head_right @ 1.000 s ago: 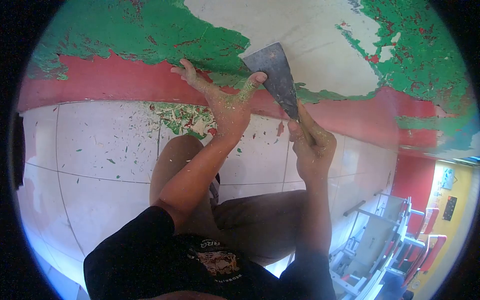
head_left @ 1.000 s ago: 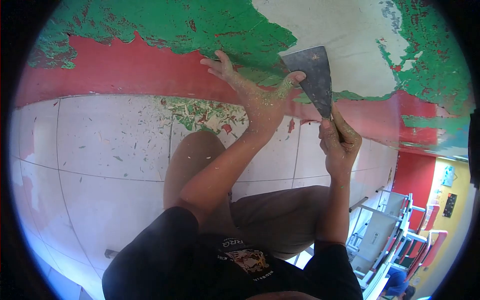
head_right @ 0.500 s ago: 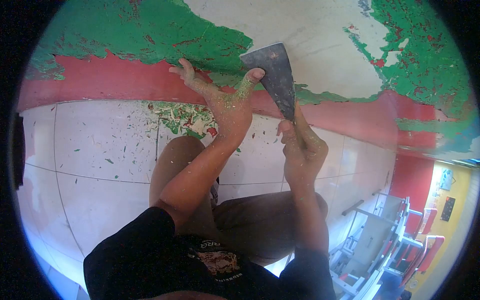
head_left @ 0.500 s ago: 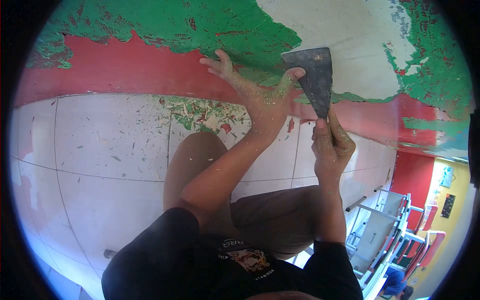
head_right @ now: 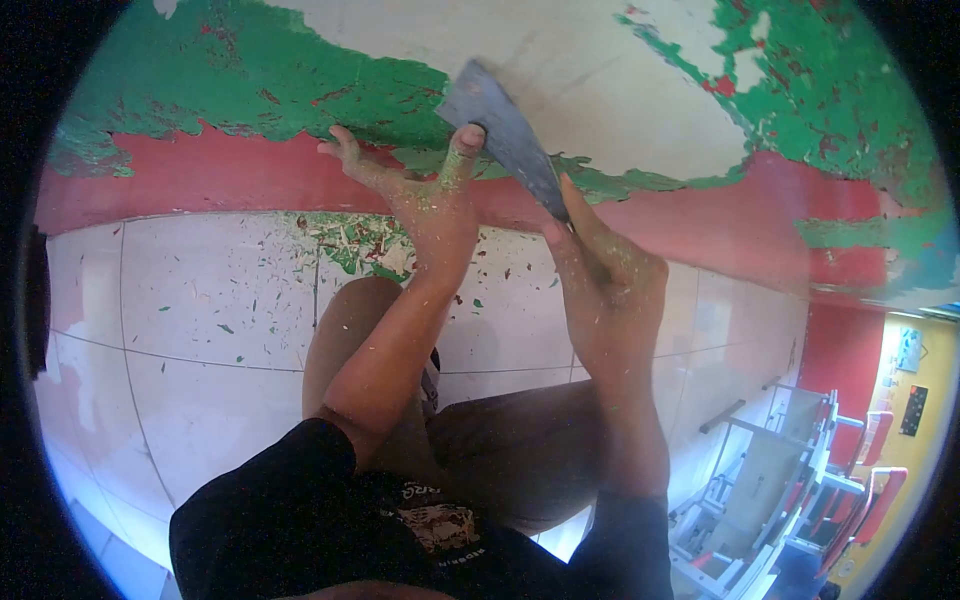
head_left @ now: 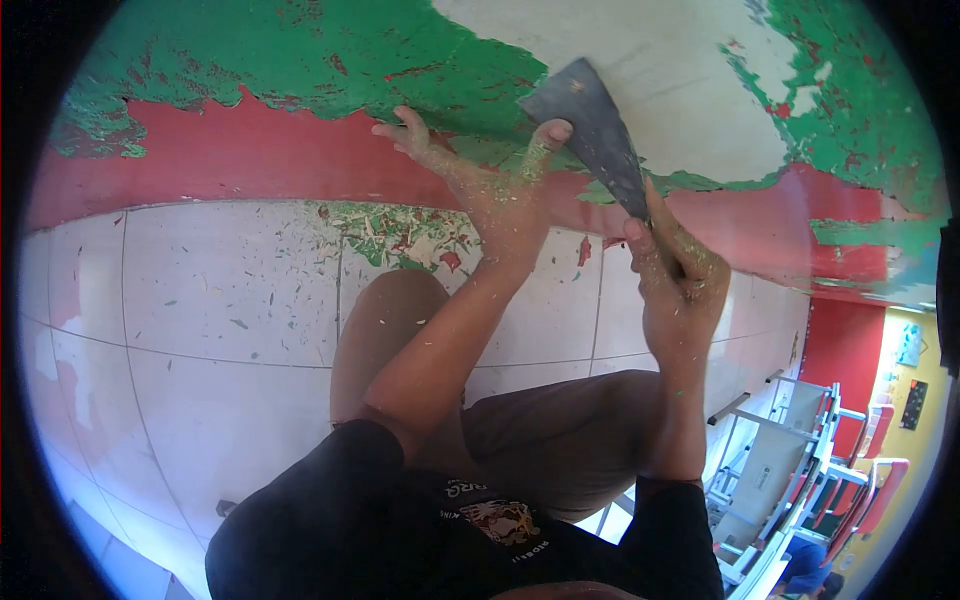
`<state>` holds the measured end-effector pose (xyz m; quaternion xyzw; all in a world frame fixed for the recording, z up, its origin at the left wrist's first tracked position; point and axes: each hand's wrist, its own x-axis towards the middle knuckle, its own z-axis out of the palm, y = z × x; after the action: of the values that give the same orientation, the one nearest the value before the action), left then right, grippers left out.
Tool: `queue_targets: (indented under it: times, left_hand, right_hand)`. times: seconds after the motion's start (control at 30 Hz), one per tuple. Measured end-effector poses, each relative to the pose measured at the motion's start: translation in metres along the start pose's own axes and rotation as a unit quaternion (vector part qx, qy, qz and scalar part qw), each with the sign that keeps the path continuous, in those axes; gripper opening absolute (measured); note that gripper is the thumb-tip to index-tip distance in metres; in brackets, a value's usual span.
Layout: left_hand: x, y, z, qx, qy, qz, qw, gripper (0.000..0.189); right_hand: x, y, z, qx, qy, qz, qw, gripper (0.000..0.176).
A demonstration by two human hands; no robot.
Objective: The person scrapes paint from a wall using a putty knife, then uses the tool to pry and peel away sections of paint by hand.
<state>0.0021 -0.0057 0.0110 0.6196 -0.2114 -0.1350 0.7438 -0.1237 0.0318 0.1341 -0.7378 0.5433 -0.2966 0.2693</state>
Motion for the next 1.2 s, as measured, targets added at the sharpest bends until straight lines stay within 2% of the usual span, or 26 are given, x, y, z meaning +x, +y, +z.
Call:
queue_targets:
  times: [0.07,0.2,0.27,0.37,0.53,0.6,0.67,0.7,0.73,0.77,0.8,0.87,0.9,0.93,0.97,1.03,1.07,1.1,1.13,1.17,1.2]
  left_hand:
    - [-0.001,0.002,0.003,-0.075,0.014,-0.029,0.997,0.138]
    - [-0.001,0.007,0.001,-0.06,0.018,-0.014,0.998,0.136]
    - [-0.003,0.016,-0.007,-0.102,-0.012,-0.077,0.992,0.145]
    - [-0.002,0.013,-0.007,-0.08,-0.008,-0.059,0.995,0.143]
    - [0.001,0.015,0.002,-0.066,0.026,-0.039,0.997,0.135]
    - [0.0,0.009,0.003,-0.061,0.04,-0.03,0.997,0.13]
    - [0.001,-0.002,0.006,-0.099,0.063,-0.01,0.993,0.118]
    - [0.0,-0.008,0.002,-0.103,0.06,-0.008,0.993,0.118]
    - [0.002,-0.014,-0.005,-0.18,0.045,-0.034,0.982,0.114]
    - [0.004,-0.019,-0.01,-0.256,0.03,-0.059,0.964,0.11]
    - [0.004,-0.012,-0.012,-0.259,0.026,-0.054,0.964,0.11]
    - [-0.001,0.003,-0.014,-0.276,0.092,-0.134,0.947,0.107]
    - [-0.002,0.004,-0.016,-0.278,0.098,-0.133,0.946,0.107]
    - [-0.002,0.006,-0.018,-0.2,0.069,-0.115,0.97,0.113]
    - [-0.001,0.007,-0.019,-0.121,0.036,-0.097,0.987,0.118]
    - [-0.002,0.017,-0.019,-0.075,0.023,-0.054,0.995,0.122]
    - [-0.002,0.02,-0.02,-0.027,0.009,-0.017,0.999,0.127]
    - [0.0,0.022,-0.02,-0.029,0.01,-0.018,0.999,0.127]
    - [0.003,0.021,-0.02,-0.016,0.003,-0.004,1.0,0.135]
    - [0.005,0.02,-0.019,-0.003,-0.005,0.009,1.0,0.144]
    - [0.007,0.019,-0.019,-0.004,-0.006,0.006,1.0,0.144]
  right_hand:
    - [0.006,-0.016,-0.009,-0.047,-0.035,-0.021,0.998,0.041]
    - [0.006,0.005,-0.012,-0.008,-0.048,-0.08,0.996,0.042]
    - [-0.001,0.011,-0.007,0.036,-0.07,0.004,0.997,0.043]
    - [-0.002,0.02,0.001,0.097,-0.061,0.026,0.993,0.043]
    - [0.021,-0.022,-0.023,0.047,-0.097,0.036,0.994,0.042]
    - [0.031,-0.04,-0.035,-0.065,-0.125,-0.054,0.989,0.041]
    - [0.039,-0.061,-0.023,-0.074,-0.15,-0.023,0.986,0.037]
    - [0.046,-0.061,-0.006,-0.153,-0.167,-0.141,0.964,0.036]
    - [0.047,-0.063,0.006,-0.227,-0.179,-0.255,0.923,0.034]
    - [0.042,-0.069,0.012,-0.226,-0.173,-0.256,0.924,0.034]
    - [0.039,-0.075,0.018,-0.254,-0.176,-0.239,0.92,0.033]
    - [0.037,-0.079,0.015,-0.287,-0.18,-0.229,0.912,0.033]
    - [0.033,-0.07,0.006,-0.226,-0.177,-0.202,0.936,0.034]
    - [0.028,-0.061,-0.003,-0.162,-0.171,-0.174,0.956,0.035]
    - [0.024,-0.051,-0.011,-0.161,-0.168,-0.179,0.956,0.035]
    - [0.013,-0.032,-0.022,-0.093,-0.154,-0.042,0.983,0.039]
    - [0.007,-0.025,-0.022,-0.093,-0.153,-0.044,0.983,0.039]
    - [0.002,-0.02,-0.022,-0.031,-0.124,-0.021,0.992,0.041]
    - [-0.002,-0.017,-0.022,0.03,-0.095,0.004,0.995,0.043]
    - [-0.003,-0.018,-0.024,0.027,-0.094,0.007,0.995,0.043]
    - [-0.001,-0.021,-0.025,0.026,-0.098,0.008,0.995,0.043]
